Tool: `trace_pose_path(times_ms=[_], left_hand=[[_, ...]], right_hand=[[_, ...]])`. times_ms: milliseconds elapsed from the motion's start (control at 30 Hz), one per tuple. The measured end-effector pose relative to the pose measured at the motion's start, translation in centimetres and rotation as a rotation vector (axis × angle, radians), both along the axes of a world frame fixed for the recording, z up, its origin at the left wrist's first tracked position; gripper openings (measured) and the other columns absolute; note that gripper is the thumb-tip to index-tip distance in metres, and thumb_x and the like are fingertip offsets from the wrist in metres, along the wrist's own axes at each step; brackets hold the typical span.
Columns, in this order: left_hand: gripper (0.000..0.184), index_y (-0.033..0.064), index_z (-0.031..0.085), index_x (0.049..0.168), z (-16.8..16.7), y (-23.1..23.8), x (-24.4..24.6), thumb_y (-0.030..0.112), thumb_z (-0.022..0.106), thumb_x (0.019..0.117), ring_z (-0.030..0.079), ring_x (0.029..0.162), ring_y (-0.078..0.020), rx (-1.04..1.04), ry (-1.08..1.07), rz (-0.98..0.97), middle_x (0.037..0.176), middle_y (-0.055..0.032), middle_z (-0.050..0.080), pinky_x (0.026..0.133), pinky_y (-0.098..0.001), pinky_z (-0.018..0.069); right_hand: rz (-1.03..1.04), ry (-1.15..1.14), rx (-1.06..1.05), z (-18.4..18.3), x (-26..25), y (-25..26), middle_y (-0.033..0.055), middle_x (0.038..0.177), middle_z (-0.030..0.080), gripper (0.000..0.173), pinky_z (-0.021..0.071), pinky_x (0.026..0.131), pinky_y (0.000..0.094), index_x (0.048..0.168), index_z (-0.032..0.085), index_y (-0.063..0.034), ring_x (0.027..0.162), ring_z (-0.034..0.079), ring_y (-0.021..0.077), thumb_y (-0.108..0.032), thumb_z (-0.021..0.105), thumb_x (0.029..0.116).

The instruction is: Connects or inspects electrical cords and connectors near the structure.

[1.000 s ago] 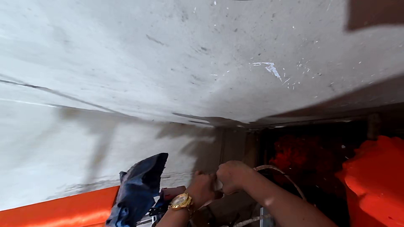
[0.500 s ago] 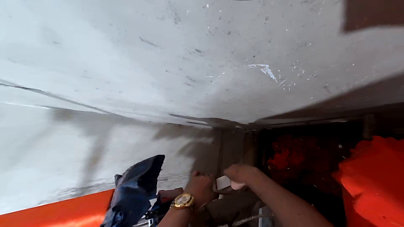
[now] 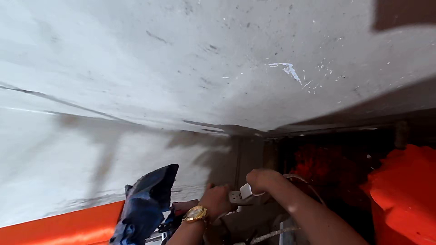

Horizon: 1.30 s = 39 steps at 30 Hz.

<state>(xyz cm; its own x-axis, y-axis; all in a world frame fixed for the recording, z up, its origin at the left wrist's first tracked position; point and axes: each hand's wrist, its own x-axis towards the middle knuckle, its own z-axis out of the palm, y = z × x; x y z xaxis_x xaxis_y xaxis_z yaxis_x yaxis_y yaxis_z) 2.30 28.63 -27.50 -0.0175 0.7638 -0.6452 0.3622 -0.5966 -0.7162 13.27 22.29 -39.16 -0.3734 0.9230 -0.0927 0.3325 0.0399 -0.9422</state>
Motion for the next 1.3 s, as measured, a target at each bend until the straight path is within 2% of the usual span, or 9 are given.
trace_pose_path(times_ms=[133,367,500,633,700,767,900,1167,1300], left_hand=[[0.067,0.0047,0.055,0.14,0.8,0.4,-0.4,0.041,0.078,0.088,0.056,0.128,-0.0335,0.045,-0.156,0.1,0.128,-0.0189,0.066,0.122,-0.0537,0.0209],[0.062,0.0047,0.061,0.132,1.7,0.9,-0.8,0.03,0.086,0.081,0.061,0.12,-0.0328,0.066,-0.345,0.136,0.118,-0.0174,0.069,0.118,-0.0534,0.0287],[0.074,0.0144,0.05,0.15,1.8,1.4,-0.8,0.035,0.081,0.0858,0.055,0.132,-0.03,0.025,-0.271,0.122,0.133,-0.0142,0.065,0.122,-0.0549,0.0179],[0.062,0.0121,0.059,0.142,1.9,1.2,-0.2,0.036,0.079,0.0885,0.054,0.133,-0.031,0.002,-0.199,0.112,0.133,-0.0158,0.065,0.122,-0.0548,0.0171],[0.06,0.0102,0.061,0.14,1.9,1.3,-0.3,0.033,0.08,0.0878,0.055,0.131,-0.0342,0.002,-0.226,0.138,0.131,-0.0182,0.066,0.121,-0.056,0.021],[0.059,0.0097,0.064,0.137,1.8,1.6,-0.8,0.031,0.083,0.0856,0.058,0.127,-0.0369,0.017,-0.299,0.172,0.127,-0.0201,0.067,0.115,-0.0568,0.0336],[0.056,0.0078,0.066,0.132,1.8,1.6,-1.8,0.022,0.086,0.0812,0.067,0.11,-0.0318,0.04,-0.481,0.247,0.118,-0.0189,0.07,0.099,-0.0516,0.0506],[0.053,0.0065,0.065,0.132,2.1,1.1,-1.0,0.022,0.083,0.0851,0.068,0.108,-0.0294,0.018,-0.463,0.233,0.117,-0.0181,0.07,0.099,-0.0489,0.0512],[0.057,0.0077,0.064,0.135,1.3,1.1,-0.5,0.031,0.082,0.0867,0.064,0.116,-0.0348,-0.007,-0.35,0.152,0.121,-0.0203,0.069,0.106,-0.0539,0.0448]], right_hand=[[-0.037,0.112,0.042,-1.4,-0.4,0.9,0.0273,0.128,0.062,0.039,0.0484,0.097,0.0614,0.137,0.055,0.0019,0.122,0.06,0.0427,-0.005,0.059,0.0991],[-0.058,0.185,0.124,-1.6,-0.5,1.4,0.0267,0.124,0.063,0.033,0.0487,0.096,0.059,0.13,0.061,0.0039,0.118,0.061,0.0411,0.0,0.059,0.097],[-0.066,0.209,0.143,-1.5,-0.6,1.4,0.0271,0.126,0.063,0.034,0.0478,0.098,0.0583,0.131,0.061,0.0049,0.119,0.06,0.041,0.0,0.06,0.0968],[-0.062,0.237,0.15,-1.4,-0.9,1.5,0.0274,0.126,0.063,0.036,0.0473,0.099,0.0574,0.133,0.06,0.0043,0.12,0.06,0.0411,0.001,0.06,0.0972],[-0.055,0.229,0.162,-1.4,-0.9,1.6,0.0274,0.125,0.063,0.035,0.0476,0.098,0.0573,0.131,0.061,0.0049,0.119,0.06,0.041,0.001,0.059,0.0969],[-0.048,0.214,0.158,-1.1,-0.8,1.4,0.0269,0.123,0.064,0.033,0.048,0.096,0.0573,0.129,0.062,0.0049,0.117,0.061,0.0405,0.001,0.059,0.0967],[-0.037,0.202,0.119,-0.8,-0.7,1.3,0.0269,0.124,0.063,0.034,0.0484,0.096,0.0583,0.13,0.062,0.0041,0.118,0.061,0.0406,-0.001,0.06,0.0971],[-0.048,0.202,0.147,-1.6,-1.1,1.6,0.0263,0.125,0.063,0.034,0.0479,0.097,0.058,0.13,0.061,0.0037,0.119,0.061,0.0406,-0.001,0.059,0.097],[-0.097,0.12,0.042,-1.1,0.2,0.6,0.0239,0.137,0.057,0.05,0.0465,0.101,0.0616,0.146,0.05,-0.0035,0.126,0.057,0.0411,-0.009,0.062,0.0978]])
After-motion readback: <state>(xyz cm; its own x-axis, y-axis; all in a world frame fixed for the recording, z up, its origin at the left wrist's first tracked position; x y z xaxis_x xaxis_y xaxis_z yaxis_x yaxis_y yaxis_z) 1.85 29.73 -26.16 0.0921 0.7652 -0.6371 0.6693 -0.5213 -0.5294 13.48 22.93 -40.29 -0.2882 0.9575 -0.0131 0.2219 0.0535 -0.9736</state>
